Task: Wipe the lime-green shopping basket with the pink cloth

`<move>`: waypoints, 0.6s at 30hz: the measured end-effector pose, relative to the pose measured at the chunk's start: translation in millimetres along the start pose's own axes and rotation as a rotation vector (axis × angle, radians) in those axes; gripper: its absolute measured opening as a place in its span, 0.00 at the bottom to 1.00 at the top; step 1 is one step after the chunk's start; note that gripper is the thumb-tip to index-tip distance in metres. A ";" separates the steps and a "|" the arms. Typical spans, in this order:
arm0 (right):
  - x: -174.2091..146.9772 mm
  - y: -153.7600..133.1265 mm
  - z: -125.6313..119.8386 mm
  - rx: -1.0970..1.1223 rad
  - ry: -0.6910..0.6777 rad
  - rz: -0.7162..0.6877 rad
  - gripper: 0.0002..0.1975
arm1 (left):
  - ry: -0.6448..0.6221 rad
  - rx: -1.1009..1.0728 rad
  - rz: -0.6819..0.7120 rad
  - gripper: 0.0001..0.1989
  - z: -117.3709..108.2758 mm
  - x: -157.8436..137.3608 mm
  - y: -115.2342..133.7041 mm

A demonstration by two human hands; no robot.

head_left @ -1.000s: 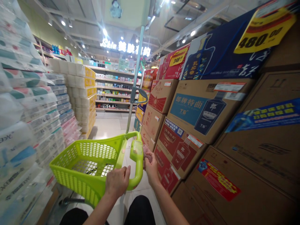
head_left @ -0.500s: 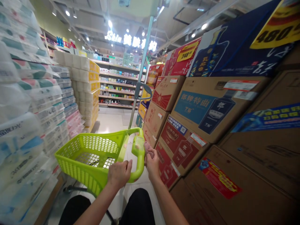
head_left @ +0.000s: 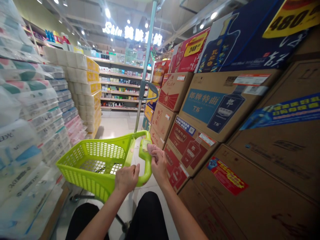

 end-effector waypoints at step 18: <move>13.3 -9.3 8.0 -0.218 -0.211 -0.188 0.15 | -0.022 0.015 0.012 0.32 0.5 4.6 3.5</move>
Point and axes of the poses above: each hand's wrist, its own x-axis towards the middle knuckle, its own z-axis out of the palm, y = z × x, the point moved 7 cm from there along x, towards the middle knuckle, and after that the axes turned 2 degrees about y, right-handed, at the moved point
